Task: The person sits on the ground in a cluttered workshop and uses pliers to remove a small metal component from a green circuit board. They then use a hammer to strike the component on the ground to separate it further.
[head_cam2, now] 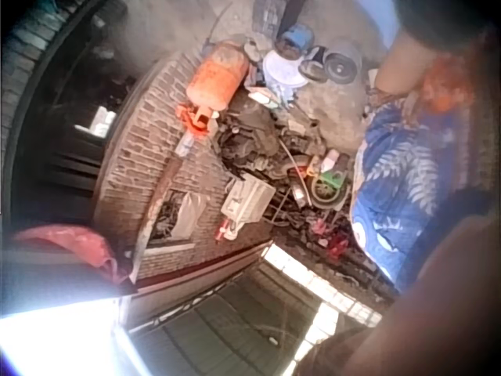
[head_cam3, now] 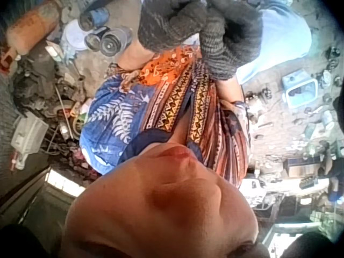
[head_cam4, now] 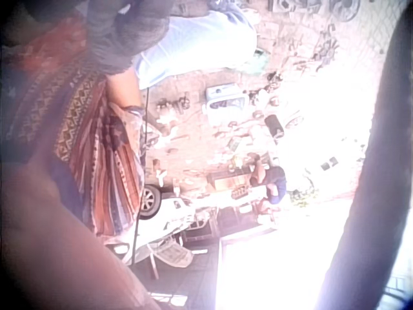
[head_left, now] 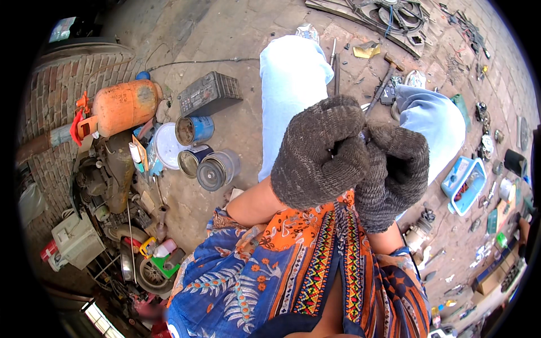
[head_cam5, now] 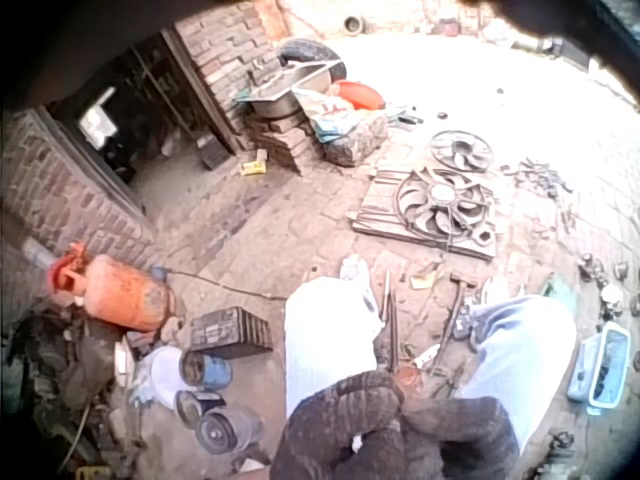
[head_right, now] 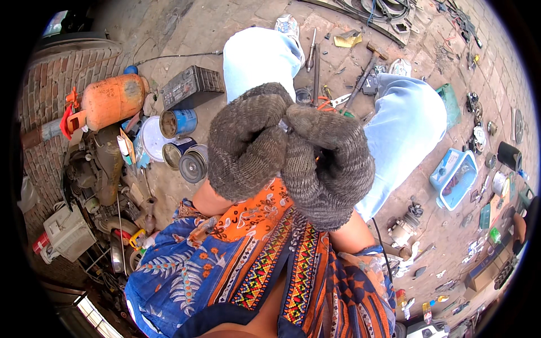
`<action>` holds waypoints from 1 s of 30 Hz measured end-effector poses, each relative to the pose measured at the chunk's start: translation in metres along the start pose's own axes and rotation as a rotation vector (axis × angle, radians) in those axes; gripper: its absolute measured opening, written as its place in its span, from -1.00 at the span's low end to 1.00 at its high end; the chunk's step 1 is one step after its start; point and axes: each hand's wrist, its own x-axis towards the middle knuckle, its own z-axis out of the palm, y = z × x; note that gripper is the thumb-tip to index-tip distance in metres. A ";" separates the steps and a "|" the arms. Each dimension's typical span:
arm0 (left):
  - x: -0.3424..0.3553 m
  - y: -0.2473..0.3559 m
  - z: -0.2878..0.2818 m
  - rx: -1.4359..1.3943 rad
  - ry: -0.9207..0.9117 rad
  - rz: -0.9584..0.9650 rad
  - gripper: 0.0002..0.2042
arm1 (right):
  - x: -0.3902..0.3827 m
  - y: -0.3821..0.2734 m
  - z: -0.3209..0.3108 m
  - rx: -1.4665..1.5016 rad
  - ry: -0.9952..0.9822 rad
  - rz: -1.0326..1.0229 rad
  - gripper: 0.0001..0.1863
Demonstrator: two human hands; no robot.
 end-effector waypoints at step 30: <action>-0.008 0.003 0.005 -0.120 0.022 -0.049 -0.73 | -0.011 -0.008 0.001 0.041 0.108 0.068 -0.80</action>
